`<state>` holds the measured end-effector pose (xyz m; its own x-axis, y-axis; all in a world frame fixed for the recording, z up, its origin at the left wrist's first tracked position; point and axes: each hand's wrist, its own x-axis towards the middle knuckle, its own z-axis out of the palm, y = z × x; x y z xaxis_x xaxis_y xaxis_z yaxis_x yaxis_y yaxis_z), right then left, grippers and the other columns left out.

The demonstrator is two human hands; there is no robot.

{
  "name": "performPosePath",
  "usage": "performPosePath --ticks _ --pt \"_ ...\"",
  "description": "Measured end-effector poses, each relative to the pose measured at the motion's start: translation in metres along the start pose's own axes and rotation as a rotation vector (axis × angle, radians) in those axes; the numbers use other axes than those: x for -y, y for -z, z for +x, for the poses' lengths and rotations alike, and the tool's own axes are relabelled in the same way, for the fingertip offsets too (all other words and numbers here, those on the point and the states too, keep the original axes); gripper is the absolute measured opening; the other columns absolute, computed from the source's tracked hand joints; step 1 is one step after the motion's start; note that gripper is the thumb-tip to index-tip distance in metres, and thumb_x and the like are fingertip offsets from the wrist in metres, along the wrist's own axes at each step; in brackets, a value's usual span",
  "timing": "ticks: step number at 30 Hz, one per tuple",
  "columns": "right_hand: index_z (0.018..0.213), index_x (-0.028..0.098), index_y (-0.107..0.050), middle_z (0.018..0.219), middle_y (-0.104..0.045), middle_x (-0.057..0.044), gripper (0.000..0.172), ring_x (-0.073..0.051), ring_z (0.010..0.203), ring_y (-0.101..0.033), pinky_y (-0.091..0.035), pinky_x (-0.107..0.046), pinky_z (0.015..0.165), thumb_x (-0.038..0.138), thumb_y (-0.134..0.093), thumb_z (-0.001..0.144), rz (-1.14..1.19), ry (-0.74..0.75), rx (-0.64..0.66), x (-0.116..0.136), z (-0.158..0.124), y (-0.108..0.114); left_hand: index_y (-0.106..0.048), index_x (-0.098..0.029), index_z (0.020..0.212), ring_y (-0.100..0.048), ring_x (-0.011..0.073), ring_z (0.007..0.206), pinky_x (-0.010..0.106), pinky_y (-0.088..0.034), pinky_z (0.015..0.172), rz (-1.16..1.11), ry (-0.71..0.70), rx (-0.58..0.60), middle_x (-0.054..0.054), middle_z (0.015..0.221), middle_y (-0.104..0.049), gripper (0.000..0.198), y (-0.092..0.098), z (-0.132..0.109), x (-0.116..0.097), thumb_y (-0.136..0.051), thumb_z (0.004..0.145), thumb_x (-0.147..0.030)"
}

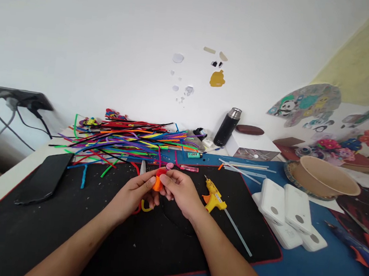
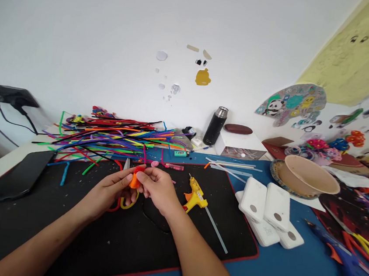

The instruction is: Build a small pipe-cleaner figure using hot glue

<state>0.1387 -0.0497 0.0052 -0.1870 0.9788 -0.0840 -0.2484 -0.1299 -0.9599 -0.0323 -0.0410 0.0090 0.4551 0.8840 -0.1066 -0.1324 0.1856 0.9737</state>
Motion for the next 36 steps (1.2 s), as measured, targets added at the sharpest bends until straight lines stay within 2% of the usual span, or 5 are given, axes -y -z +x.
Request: performPosePath --ticks 5,9,19,28,36 --pt "0.079 0.021 -0.058 0.057 -0.054 0.008 0.046 -0.008 0.044 -0.041 -0.029 -0.025 0.046 0.059 -0.083 0.074 -0.023 0.05 -0.119 -0.005 0.003 0.002 -0.061 -0.021 0.146 -0.069 0.0221 0.077 0.03 -0.056 0.063 0.252 -0.146 -0.11 0.007 0.091 -0.074 0.071 -0.003 -0.003 -0.002 -0.075 0.085 -0.056" --pt "0.079 0.021 -0.056 0.059 -0.057 0.006 0.045 -0.008 0.044 -0.043 -0.031 -0.024 0.046 0.058 -0.081 0.077 -0.075 0.067 -0.105 -0.01 0.004 0.002 -0.061 -0.024 0.145 -0.07 0.0225 0.084 0.032 -0.058 0.072 0.337 -0.184 -0.134 0.007 0.104 -0.075 0.067 -0.007 -0.005 0.001 -0.078 0.084 -0.046" --pt "0.089 0.02 -0.064 0.057 -0.053 0.008 0.039 -0.01 0.045 -0.046 -0.035 -0.025 0.047 0.056 -0.078 0.081 -0.142 0.066 -0.022 -0.009 0.003 0.002 -0.064 -0.018 0.138 -0.068 0.0186 0.068 0.03 -0.057 0.064 0.206 -0.154 -0.188 0.0 0.077 -0.069 0.064 0.0 0.0 0.001 -0.077 0.083 -0.047" --pt "0.085 0.021 -0.067 0.06 -0.054 0.005 0.023 -0.011 0.049 -0.047 -0.036 -0.026 0.05 0.043 -0.07 0.09 -0.317 0.124 -0.067 -0.007 -0.001 0.001 -0.062 -0.017 0.138 -0.068 0.0188 0.065 0.032 -0.059 0.064 0.218 -0.154 -0.241 -0.001 0.075 -0.067 0.064 0.009 0.007 0.007 -0.077 0.083 -0.046" --pt "0.084 0.021 -0.068 0.059 -0.052 0.005 0.021 -0.012 0.049 -0.045 -0.035 -0.027 0.05 0.041 -0.067 0.091 -0.347 0.164 -0.123 -0.006 -0.001 0.003 -0.063 -0.015 0.136 -0.067 0.0182 0.064 0.031 -0.058 0.062 0.203 -0.132 -0.239 -0.001 0.073 -0.067 0.068 0.006 0.005 0.003 -0.08 0.08 -0.048"
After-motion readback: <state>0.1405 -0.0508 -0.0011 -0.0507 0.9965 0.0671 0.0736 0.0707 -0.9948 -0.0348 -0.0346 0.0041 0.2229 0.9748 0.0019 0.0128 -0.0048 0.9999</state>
